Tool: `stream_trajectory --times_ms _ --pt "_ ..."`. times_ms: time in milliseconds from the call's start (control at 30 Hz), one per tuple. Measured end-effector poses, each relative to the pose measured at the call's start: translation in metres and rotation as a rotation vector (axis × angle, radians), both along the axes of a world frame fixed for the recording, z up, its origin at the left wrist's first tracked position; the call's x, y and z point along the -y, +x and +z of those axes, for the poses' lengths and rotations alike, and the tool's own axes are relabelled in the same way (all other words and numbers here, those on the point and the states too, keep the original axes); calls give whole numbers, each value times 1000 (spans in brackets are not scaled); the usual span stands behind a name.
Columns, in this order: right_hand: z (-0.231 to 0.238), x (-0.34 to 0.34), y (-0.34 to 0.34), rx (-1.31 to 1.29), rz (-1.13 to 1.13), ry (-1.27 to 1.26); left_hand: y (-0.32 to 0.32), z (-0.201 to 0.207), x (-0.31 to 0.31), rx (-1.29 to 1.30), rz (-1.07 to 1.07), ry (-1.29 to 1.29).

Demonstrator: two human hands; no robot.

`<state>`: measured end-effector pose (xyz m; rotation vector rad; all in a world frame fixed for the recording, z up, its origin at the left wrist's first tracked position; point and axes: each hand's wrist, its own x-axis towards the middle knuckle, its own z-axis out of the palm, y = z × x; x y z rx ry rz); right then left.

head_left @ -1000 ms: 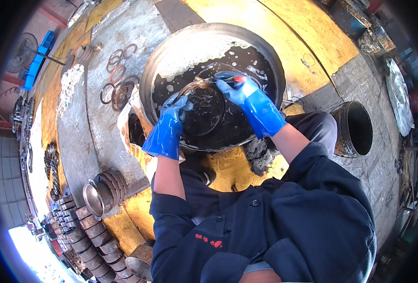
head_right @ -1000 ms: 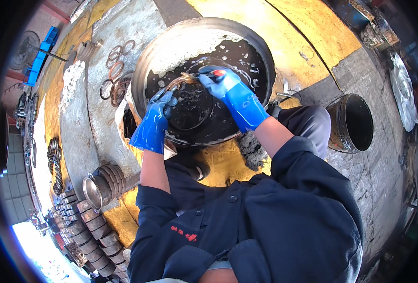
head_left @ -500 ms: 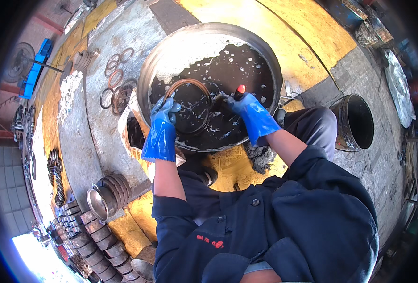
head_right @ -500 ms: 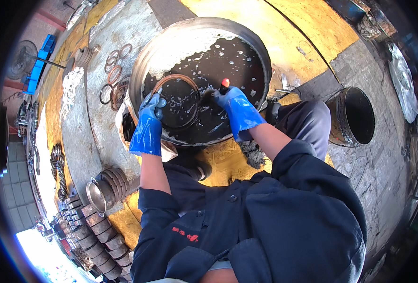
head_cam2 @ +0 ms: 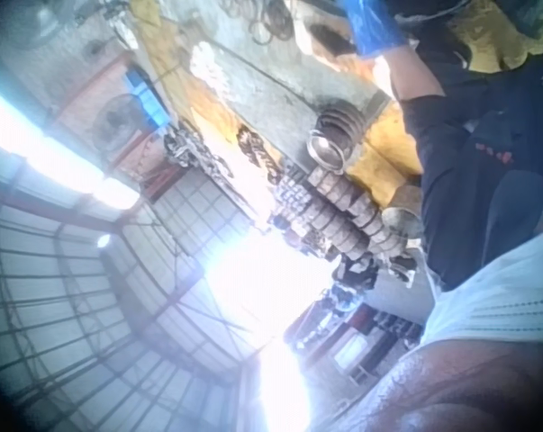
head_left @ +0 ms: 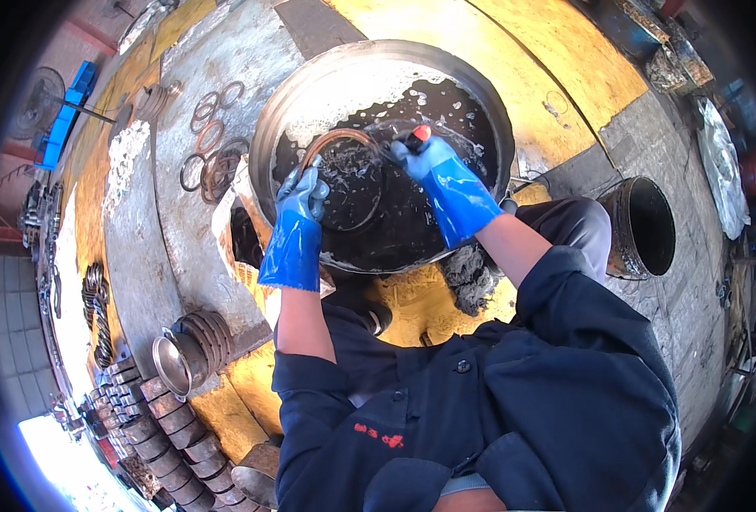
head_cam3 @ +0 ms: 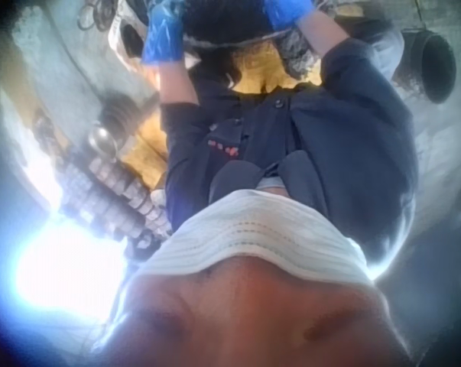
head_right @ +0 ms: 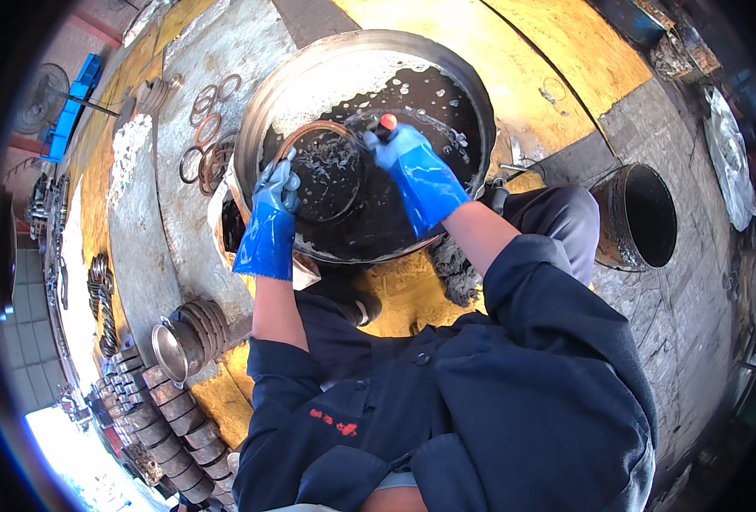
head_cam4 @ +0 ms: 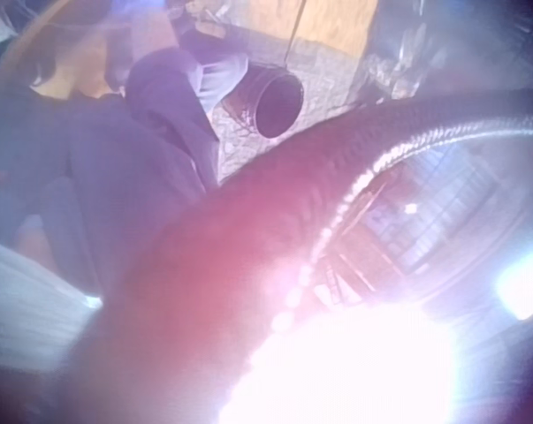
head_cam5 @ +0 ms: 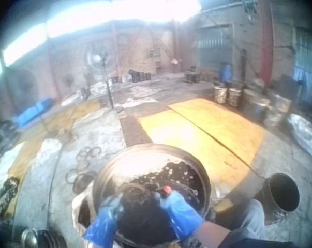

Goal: The person cleans metal rings using a brush while they are submerged in a large basin of dark liquid.

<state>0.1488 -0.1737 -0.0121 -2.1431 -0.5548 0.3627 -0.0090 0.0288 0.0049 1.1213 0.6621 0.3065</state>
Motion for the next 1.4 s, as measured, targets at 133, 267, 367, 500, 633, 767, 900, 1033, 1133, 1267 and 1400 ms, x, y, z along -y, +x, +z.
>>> stream_trajectory --times_ms 133,267,367,500,633,767,900,1033,1133,1267,1400 --pt "-43 15 -11 -325 -120 -78 15 -2 10 13 33 15" --pt "-25 10 -57 -494 -32 -26 5 -12 3 -5 83 106" --pt "1 14 -56 -499 70 -37 10 -9 2 -61 39 153" --pt "7 1 -27 -115 164 -57 11 2 20 -52 -54 225" --pt "36 -3 -22 614 222 -84 7 7 21 -86 -105 229" --pt "20 -9 -22 286 200 -352 5 15 27 -63 -124 229" --pt "-52 17 1 -446 36 121 37 16 50 -16 -152 276" --pt "34 11 -74 -555 146 -43 -2 6 24 -3 -96 294" --pt "31 22 -65 -811 228 358 10 10 33 15 -143 284" --pt "18 7 -32 -418 166 232 13 14 37 -11 -153 258" --pt "11 9 -20 423 104 -53 10 16 35 -64 -161 296"
